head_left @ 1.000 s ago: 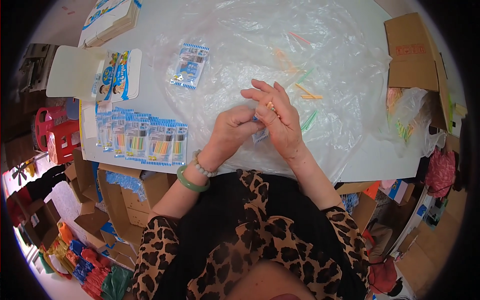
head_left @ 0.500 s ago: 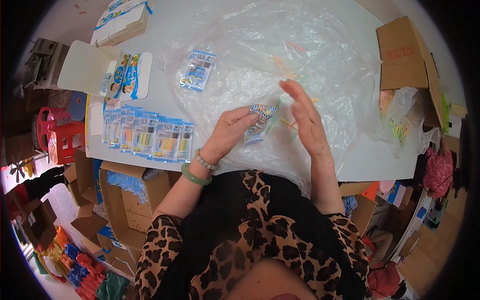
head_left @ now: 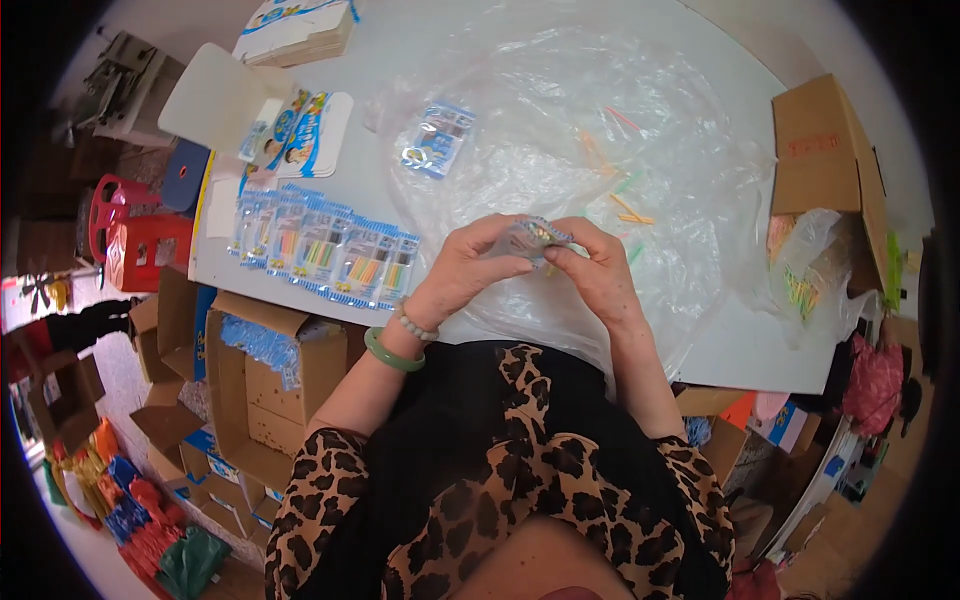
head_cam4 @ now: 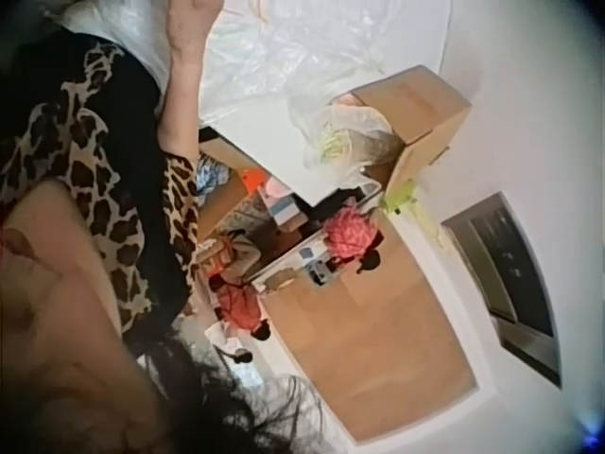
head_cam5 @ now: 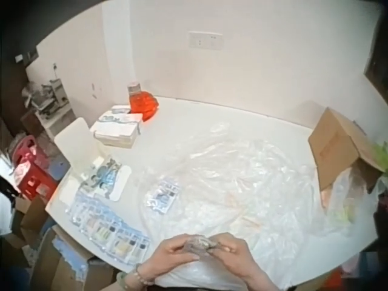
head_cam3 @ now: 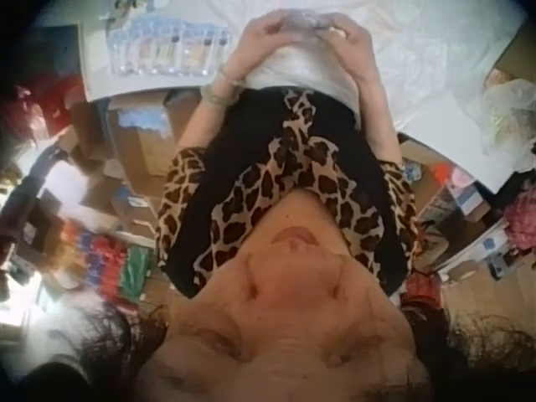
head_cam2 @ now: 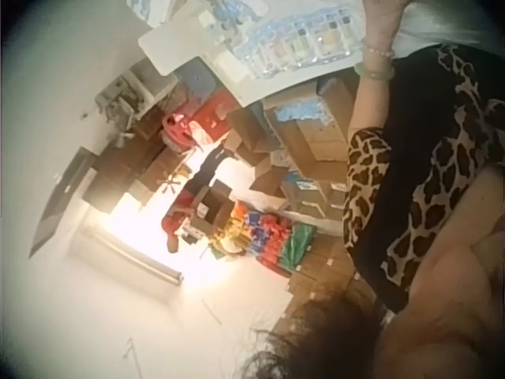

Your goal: Packaging small toy parts into plastic bags and organizing them into boxes on a workbench.

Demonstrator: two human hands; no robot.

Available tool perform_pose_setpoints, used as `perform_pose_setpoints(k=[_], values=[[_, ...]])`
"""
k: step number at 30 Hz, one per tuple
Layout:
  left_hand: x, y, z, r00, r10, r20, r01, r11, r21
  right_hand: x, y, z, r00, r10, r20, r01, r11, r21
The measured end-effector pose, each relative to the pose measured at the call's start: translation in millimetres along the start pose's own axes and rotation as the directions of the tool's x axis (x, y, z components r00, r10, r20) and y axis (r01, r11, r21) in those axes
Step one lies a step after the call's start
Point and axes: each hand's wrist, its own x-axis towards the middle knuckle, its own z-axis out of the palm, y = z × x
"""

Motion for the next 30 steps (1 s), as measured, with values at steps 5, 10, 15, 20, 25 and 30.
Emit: perform_pose_setpoints(k=[5, 10, 15, 20, 25, 30], values=[[-7.8, -5.4, -5.7, 0.991, 0.049, -0.125, -0.034, 0.992, 0.121, -1.7, -2.1, 6.7, 0.994, 0.003, 0.112, -0.001, 1.000, -0.022], [-24.2, -3.4, -5.4, 0.974, 0.170, -0.150, -0.154, 0.981, 0.114, -3.7, -6.1, 26.3, 0.983, 0.109, 0.147, -0.120, 0.990, 0.073], [-50.0, 19.4, -26.5, 0.904, 0.322, -0.280, -0.101, 0.798, 0.594, -2.4, -8.8, 48.6, 0.955, 0.086, 0.284, -0.048, 0.990, -0.136], [-62.3, 8.4, -78.6, 0.757, 0.626, -0.187, 0.003, 0.284, 0.959, 33.8, -10.6, 44.1, 0.962, -0.073, 0.263, 0.213, 0.802, -0.558], [-66.0, -0.2, -95.6, 0.749, 0.659, -0.067, 0.303, -0.252, 0.919, 125.2, -10.5, 79.2, 0.929, -0.365, 0.055, 0.300, 0.659, -0.690], [-69.0, -19.3, -97.5, 0.709, 0.700, -0.086, 0.249, -0.135, 0.959, 184.7, 18.3, 90.5, 0.968, -0.207, -0.138, 0.020, 0.616, -0.788]])
